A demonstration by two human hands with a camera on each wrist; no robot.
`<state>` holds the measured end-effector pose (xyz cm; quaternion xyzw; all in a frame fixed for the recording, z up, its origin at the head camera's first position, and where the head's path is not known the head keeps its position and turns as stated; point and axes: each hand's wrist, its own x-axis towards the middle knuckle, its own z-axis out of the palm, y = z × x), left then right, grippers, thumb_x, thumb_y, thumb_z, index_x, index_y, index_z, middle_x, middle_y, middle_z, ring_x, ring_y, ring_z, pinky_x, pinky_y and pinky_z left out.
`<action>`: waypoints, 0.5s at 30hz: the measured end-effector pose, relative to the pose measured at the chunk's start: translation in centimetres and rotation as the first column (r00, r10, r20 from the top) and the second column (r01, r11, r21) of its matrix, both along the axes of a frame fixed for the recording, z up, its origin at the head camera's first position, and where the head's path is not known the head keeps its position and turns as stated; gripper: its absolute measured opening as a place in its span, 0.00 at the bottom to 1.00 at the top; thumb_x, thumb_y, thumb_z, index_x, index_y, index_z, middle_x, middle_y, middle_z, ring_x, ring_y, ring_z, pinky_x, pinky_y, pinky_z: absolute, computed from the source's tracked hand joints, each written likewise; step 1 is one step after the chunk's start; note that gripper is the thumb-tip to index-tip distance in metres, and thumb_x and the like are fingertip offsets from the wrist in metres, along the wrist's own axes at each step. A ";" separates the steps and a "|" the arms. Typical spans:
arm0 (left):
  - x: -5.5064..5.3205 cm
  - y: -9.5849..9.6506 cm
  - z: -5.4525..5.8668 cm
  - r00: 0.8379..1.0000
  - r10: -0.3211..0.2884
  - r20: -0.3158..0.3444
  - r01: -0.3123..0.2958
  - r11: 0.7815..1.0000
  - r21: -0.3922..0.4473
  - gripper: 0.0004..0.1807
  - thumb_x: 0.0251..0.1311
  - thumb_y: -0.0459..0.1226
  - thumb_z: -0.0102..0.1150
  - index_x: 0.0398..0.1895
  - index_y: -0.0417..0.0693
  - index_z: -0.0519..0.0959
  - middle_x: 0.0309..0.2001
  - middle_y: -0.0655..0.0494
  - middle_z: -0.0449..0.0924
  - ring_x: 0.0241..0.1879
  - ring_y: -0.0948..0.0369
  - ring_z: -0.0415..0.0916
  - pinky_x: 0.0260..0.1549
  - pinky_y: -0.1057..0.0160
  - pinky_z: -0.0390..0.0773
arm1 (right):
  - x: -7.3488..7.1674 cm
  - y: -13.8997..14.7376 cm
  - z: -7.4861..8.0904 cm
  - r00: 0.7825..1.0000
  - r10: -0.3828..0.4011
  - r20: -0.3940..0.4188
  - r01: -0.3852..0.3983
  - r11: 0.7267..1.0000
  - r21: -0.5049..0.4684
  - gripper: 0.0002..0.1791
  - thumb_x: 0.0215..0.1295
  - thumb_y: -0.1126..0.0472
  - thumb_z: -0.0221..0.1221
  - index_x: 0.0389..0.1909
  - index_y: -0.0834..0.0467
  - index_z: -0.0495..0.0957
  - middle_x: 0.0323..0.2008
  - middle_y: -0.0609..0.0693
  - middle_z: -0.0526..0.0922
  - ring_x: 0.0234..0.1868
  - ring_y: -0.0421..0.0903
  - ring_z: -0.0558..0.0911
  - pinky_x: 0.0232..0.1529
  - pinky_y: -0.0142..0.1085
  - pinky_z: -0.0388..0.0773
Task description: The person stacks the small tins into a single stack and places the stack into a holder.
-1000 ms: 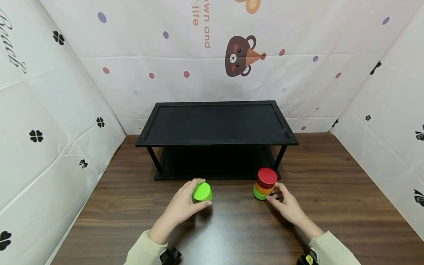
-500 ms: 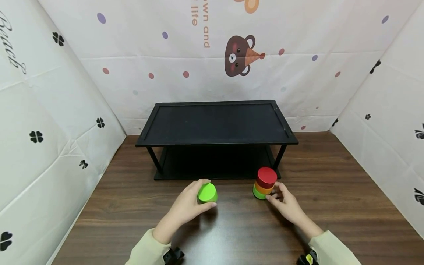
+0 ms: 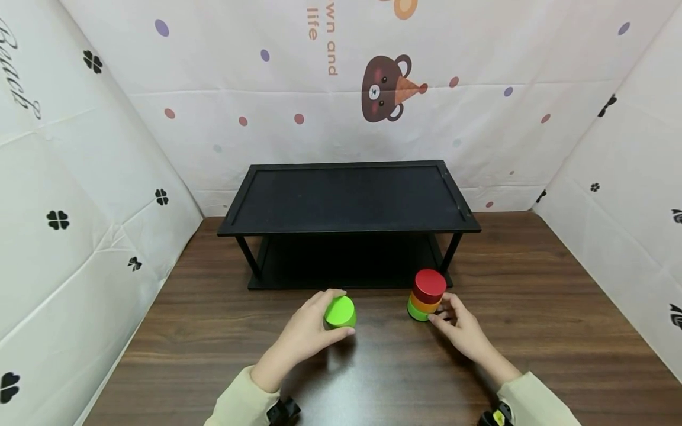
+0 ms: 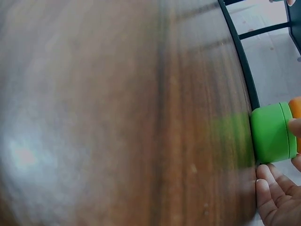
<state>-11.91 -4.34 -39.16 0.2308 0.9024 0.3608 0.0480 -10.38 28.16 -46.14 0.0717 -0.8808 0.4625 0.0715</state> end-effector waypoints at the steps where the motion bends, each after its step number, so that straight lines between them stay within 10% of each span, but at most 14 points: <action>1: 0.0 0.1 0.0 1.000 -0.002 0.004 0.002 1.000 -0.001 0.33 0.53 0.49 0.68 0.61 0.51 0.69 0.49 0.54 0.76 0.41 0.60 0.73 0.36 0.59 0.74 | 0.0 0.0 0.0 1.000 -0.001 0.003 0.001 1.000 0.001 0.23 0.61 0.67 0.61 0.56 0.63 0.67 0.41 0.55 0.80 0.36 0.31 0.75 0.33 0.29 0.74; 15: 0.3 0.8 -0.3 1.000 -0.011 0.004 0.011 1.000 -0.021 0.33 0.52 0.49 0.68 0.61 0.53 0.70 0.51 0.53 0.76 0.44 0.58 0.73 0.37 0.57 0.74 | -0.1 0.0 -0.1 0.997 -0.044 0.063 0.042 0.999 0.033 0.19 0.62 0.66 0.60 0.53 0.66 0.70 0.41 0.57 0.79 0.38 0.30 0.74 0.36 0.28 0.74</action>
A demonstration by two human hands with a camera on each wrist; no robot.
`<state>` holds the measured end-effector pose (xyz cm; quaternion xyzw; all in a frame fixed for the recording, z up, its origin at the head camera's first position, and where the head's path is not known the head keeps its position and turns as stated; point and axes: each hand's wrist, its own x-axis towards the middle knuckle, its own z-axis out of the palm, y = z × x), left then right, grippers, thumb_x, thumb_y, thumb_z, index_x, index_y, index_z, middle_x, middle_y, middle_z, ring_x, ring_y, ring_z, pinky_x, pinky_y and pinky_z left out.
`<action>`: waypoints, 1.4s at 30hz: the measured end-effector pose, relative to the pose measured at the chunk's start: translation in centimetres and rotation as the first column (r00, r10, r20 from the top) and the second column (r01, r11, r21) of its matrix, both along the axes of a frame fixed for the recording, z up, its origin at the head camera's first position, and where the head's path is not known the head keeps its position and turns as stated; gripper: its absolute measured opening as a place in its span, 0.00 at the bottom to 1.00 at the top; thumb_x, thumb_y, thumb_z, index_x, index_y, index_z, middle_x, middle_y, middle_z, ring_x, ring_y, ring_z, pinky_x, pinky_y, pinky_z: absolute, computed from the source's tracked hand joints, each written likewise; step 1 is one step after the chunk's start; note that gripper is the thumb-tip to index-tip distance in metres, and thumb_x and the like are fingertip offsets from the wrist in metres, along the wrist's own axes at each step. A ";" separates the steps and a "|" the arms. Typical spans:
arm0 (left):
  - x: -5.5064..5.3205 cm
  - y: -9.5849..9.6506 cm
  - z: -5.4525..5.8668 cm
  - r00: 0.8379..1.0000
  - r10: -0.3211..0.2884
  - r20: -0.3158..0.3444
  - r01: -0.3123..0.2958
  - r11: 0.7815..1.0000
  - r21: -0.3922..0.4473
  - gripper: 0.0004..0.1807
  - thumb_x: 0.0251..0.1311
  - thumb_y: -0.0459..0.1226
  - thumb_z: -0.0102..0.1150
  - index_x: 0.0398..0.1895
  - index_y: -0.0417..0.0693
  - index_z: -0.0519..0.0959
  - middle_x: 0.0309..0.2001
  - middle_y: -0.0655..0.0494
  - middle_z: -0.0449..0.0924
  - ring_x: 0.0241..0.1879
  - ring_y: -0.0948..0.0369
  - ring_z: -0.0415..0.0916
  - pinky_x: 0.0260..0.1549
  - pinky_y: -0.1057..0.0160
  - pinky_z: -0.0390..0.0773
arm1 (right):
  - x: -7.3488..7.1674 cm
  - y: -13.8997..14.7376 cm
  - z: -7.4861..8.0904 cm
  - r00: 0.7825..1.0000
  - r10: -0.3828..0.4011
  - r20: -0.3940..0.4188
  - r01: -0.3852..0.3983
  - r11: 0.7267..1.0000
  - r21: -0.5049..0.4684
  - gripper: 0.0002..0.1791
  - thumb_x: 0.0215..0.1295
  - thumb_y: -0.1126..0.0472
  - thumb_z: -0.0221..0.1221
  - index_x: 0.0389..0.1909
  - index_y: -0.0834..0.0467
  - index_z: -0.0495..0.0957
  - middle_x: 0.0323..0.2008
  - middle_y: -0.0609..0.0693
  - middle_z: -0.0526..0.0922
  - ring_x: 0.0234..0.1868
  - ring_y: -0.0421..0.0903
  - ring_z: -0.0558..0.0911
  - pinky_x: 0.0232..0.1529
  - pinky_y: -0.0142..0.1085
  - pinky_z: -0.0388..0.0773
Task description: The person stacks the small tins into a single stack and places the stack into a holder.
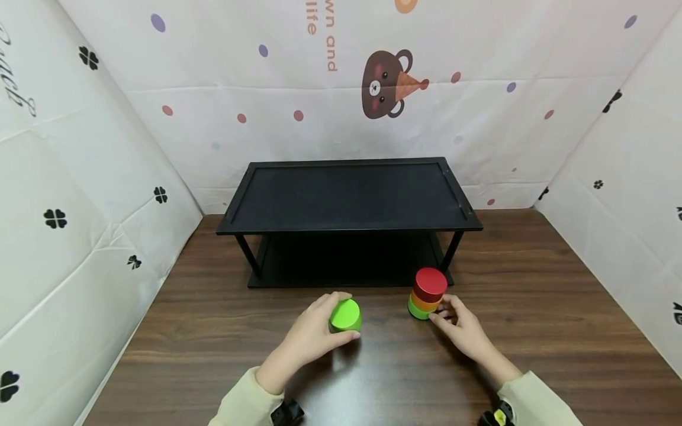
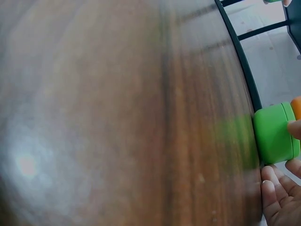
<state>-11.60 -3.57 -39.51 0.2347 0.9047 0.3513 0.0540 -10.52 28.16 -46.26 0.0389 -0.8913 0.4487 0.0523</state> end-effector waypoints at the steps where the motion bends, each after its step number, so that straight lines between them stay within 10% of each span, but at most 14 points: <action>1: 0.0 0.1 0.0 1.000 -0.002 -0.008 0.002 1.000 -0.006 0.33 0.51 0.49 0.69 0.61 0.53 0.70 0.50 0.54 0.76 0.43 0.59 0.73 0.37 0.58 0.74 | 0.0 0.0 0.0 1.000 -0.001 0.002 0.001 1.000 0.002 0.19 0.62 0.65 0.60 0.52 0.66 0.70 0.41 0.57 0.79 0.38 0.30 0.74 0.36 0.28 0.74; 13: 0.1 0.8 0.7 0.992 -0.041 -0.115 0.036 0.998 -0.048 0.34 0.50 0.49 0.70 0.60 0.52 0.70 0.45 0.58 0.77 0.37 0.63 0.72 0.34 0.64 0.73 | 0.0 0.0 0.3 1.000 -0.002 -0.008 0.002 1.000 -0.003 0.19 0.62 0.66 0.60 0.52 0.66 0.70 0.41 0.57 0.80 0.37 0.31 0.74 0.35 0.28 0.73; 42: -0.9 3.3 2.3 0.989 -0.086 -0.117 0.090 0.995 0.030 0.34 0.50 0.49 0.70 0.61 0.52 0.70 0.46 0.57 0.77 0.39 0.64 0.72 0.37 0.67 0.74 | -0.1 -0.1 0.0 1.000 0.000 0.012 0.000 1.000 -0.004 0.19 0.61 0.65 0.61 0.52 0.67 0.70 0.40 0.57 0.80 0.37 0.31 0.74 0.35 0.28 0.73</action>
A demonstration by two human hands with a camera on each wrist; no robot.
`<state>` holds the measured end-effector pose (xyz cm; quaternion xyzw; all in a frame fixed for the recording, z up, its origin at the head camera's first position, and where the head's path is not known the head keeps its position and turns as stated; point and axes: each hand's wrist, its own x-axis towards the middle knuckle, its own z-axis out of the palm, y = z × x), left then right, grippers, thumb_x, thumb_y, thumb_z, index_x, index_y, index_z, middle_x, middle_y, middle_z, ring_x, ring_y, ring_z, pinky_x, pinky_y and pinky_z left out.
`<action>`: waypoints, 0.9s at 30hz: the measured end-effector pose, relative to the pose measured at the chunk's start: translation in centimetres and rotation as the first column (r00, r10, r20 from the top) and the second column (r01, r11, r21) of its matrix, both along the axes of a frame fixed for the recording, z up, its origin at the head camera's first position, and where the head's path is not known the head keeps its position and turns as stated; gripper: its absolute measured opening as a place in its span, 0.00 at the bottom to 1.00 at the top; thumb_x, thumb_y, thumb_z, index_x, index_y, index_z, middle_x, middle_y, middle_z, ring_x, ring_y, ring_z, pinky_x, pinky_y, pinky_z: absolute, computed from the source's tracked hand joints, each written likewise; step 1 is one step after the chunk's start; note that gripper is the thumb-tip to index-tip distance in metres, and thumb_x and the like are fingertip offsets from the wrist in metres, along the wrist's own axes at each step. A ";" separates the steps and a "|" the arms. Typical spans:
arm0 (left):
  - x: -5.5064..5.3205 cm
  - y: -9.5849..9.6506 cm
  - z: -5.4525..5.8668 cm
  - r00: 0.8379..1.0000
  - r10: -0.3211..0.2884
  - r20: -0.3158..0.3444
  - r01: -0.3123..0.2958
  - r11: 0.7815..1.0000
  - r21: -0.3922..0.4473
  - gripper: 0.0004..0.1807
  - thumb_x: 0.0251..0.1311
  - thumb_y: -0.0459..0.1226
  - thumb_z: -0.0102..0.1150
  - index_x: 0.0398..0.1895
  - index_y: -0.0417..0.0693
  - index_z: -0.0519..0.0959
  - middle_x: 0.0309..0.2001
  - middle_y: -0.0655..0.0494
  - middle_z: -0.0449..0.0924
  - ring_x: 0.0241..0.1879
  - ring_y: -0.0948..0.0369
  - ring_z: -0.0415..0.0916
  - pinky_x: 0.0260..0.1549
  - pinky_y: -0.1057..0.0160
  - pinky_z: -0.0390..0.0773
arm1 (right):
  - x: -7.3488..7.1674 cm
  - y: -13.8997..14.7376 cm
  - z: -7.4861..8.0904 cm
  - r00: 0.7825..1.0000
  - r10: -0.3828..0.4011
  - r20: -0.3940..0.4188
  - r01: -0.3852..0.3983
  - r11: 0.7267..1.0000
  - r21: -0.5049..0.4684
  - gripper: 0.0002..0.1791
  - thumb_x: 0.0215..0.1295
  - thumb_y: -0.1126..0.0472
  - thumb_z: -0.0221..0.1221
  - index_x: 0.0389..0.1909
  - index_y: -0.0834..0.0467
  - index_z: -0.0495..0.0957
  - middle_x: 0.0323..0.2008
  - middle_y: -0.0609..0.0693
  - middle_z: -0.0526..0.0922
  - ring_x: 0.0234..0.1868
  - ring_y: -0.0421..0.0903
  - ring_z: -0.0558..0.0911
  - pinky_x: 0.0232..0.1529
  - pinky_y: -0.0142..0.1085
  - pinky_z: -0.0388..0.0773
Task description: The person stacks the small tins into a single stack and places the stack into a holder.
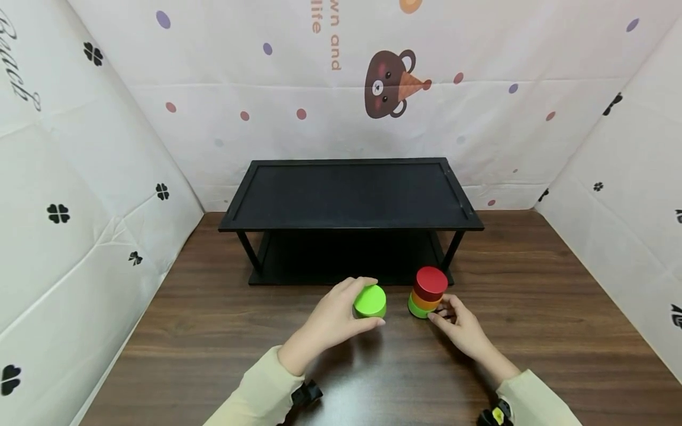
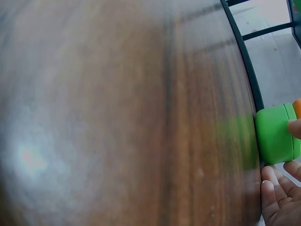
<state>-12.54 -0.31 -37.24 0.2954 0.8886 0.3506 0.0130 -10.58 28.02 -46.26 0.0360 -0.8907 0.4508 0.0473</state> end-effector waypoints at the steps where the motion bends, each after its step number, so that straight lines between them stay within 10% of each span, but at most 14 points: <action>1: 0.0 0.1 0.0 1.000 -0.003 0.002 0.003 1.000 0.004 0.34 0.50 0.49 0.70 0.61 0.53 0.70 0.46 0.57 0.77 0.39 0.63 0.72 0.37 0.67 0.75 | 0.0 0.0 0.0 1.000 0.000 0.002 0.000 1.000 0.001 0.19 0.61 0.65 0.61 0.52 0.67 0.70 0.40 0.57 0.80 0.37 0.31 0.74 0.35 0.28 0.74; 27: -1.5 2.4 0.4 1.000 -0.008 0.014 0.007 0.997 0.078 0.35 0.50 0.47 0.71 0.61 0.50 0.68 0.48 0.55 0.74 0.45 0.60 0.71 0.41 0.66 0.75 | 0.2 -0.2 0.2 1.000 -0.009 0.010 0.009 1.000 0.004 0.19 0.61 0.66 0.61 0.51 0.66 0.70 0.39 0.56 0.80 0.36 0.33 0.74 0.35 0.28 0.73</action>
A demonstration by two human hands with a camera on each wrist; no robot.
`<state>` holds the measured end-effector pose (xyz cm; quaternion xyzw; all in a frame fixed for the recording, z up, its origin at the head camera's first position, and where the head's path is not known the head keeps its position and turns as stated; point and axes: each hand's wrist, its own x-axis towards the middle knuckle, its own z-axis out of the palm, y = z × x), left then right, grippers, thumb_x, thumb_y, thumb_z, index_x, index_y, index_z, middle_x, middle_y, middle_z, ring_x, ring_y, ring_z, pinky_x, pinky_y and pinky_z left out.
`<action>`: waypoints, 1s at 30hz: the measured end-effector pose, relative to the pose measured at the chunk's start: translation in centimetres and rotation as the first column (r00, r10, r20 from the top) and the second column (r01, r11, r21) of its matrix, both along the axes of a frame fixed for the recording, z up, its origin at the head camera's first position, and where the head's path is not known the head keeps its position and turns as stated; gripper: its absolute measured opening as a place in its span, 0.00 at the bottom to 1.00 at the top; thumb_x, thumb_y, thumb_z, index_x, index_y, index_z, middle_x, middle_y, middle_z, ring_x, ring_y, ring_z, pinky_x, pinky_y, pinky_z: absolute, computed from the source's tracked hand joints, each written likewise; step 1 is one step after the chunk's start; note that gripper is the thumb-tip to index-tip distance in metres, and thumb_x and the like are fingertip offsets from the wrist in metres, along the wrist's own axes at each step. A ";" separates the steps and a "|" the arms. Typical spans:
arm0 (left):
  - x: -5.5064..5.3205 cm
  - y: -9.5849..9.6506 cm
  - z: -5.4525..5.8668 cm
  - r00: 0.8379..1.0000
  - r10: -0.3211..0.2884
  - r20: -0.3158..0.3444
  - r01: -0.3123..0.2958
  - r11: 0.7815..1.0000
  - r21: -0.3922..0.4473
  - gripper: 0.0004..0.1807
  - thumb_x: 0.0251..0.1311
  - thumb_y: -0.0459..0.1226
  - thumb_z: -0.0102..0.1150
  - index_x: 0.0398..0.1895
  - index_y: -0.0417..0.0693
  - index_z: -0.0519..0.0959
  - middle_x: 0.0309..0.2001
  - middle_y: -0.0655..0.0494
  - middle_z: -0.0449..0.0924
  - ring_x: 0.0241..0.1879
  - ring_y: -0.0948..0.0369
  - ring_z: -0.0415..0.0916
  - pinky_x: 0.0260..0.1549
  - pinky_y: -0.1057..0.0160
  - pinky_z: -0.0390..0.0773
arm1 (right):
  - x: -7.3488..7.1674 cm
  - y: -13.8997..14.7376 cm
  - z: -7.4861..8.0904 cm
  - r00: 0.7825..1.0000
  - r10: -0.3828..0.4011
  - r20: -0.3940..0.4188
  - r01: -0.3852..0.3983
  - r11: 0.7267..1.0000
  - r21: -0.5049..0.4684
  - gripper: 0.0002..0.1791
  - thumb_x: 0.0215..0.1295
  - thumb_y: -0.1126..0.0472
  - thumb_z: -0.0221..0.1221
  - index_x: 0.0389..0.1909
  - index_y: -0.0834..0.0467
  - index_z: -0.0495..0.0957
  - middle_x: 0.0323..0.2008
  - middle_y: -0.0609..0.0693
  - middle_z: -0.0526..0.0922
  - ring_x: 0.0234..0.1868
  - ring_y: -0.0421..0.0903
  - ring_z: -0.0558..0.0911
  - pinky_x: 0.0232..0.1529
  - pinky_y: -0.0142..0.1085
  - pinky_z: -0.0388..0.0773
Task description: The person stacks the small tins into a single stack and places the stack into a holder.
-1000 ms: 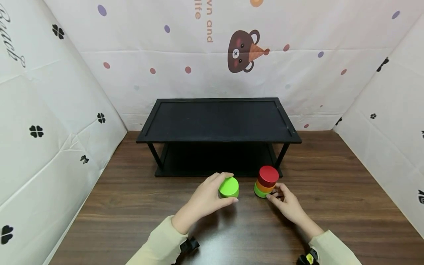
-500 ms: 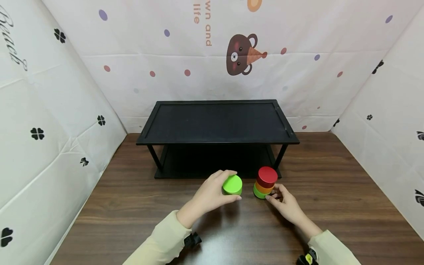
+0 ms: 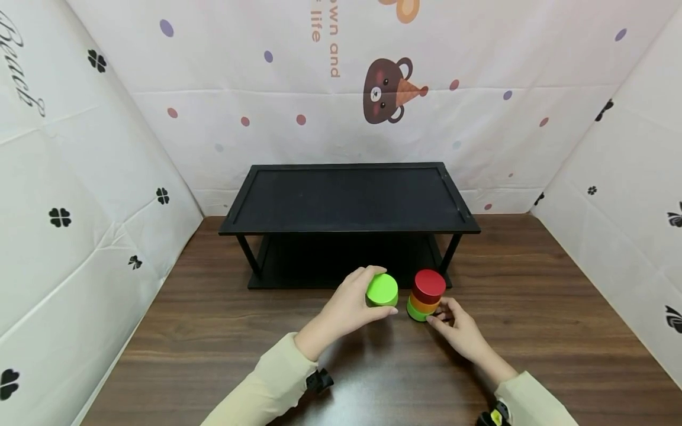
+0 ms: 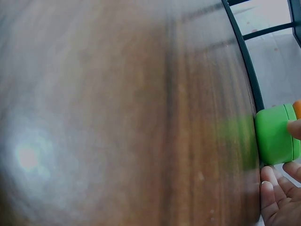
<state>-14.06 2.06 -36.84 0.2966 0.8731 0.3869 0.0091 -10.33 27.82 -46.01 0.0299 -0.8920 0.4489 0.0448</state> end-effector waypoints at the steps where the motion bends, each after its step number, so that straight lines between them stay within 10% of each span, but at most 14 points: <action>1: -0.1 0.1 0.0 1.000 0.000 -0.001 0.000 1.000 -0.001 0.35 0.50 0.47 0.71 0.60 0.50 0.68 0.48 0.55 0.74 0.45 0.60 0.71 0.41 0.66 0.75 | 0.0 0.0 0.0 1.000 -0.001 0.002 0.001 1.000 0.001 0.19 0.61 0.66 0.61 0.52 0.66 0.70 0.39 0.56 0.80 0.36 0.33 0.74 0.35 0.28 0.73; 30: -0.5 1.8 -0.5 0.999 0.042 0.015 -0.043 0.997 0.067 0.34 0.47 0.47 0.73 0.56 0.48 0.67 0.47 0.53 0.76 0.46 0.58 0.72 0.42 0.64 0.75 | 0.0 0.2 -0.3 1.000 -0.019 0.011 0.019 1.000 -0.010 0.21 0.61 0.65 0.62 0.53 0.67 0.70 0.40 0.57 0.80 0.37 0.34 0.74 0.34 0.28 0.73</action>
